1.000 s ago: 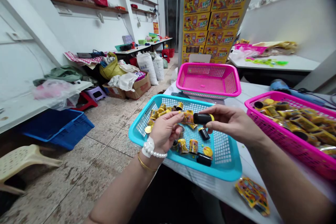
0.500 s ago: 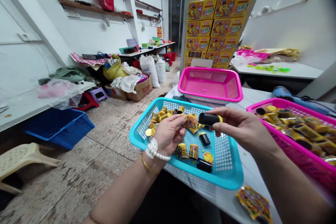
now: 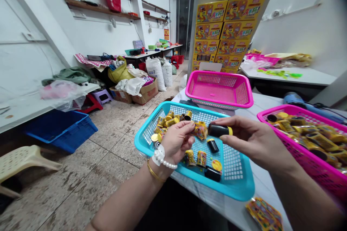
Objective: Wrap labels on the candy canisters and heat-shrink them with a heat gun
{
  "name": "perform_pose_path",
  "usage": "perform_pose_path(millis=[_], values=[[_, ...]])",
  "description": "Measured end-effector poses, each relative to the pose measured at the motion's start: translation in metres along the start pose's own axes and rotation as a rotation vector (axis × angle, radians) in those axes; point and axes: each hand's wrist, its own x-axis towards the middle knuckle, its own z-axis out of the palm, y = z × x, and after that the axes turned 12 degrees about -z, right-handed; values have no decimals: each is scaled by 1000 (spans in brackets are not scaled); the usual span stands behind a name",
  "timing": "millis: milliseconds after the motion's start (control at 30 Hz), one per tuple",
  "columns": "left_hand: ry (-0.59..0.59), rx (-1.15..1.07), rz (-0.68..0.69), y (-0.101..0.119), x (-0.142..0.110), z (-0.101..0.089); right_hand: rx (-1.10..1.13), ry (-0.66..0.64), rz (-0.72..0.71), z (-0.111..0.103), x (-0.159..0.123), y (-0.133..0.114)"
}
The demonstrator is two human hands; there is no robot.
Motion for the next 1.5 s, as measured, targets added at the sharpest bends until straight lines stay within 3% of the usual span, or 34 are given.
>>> perform_pose_path(millis=[100,267,467,700,1267,1367,1500], values=[[-26,-10,-35,1,0,0,145,-9,37,3,2,2],[-91,-50,-54,0,0,-1,190,-52,109,9,4,6],[-117,107,12,-5,2,-6,-18,-54,164,11,1,5],[-39,165,44,-5,2,-8,-311,25,54,17,-4,4],[-66,149,26,-5,3,-11,-194,64,12,23,-3,9],[-60,214,34,-7,1,-11,-117,33,11,23,-2,10],[-55,197,42,-7,0,-12,-229,-35,-49,24,-2,6]])
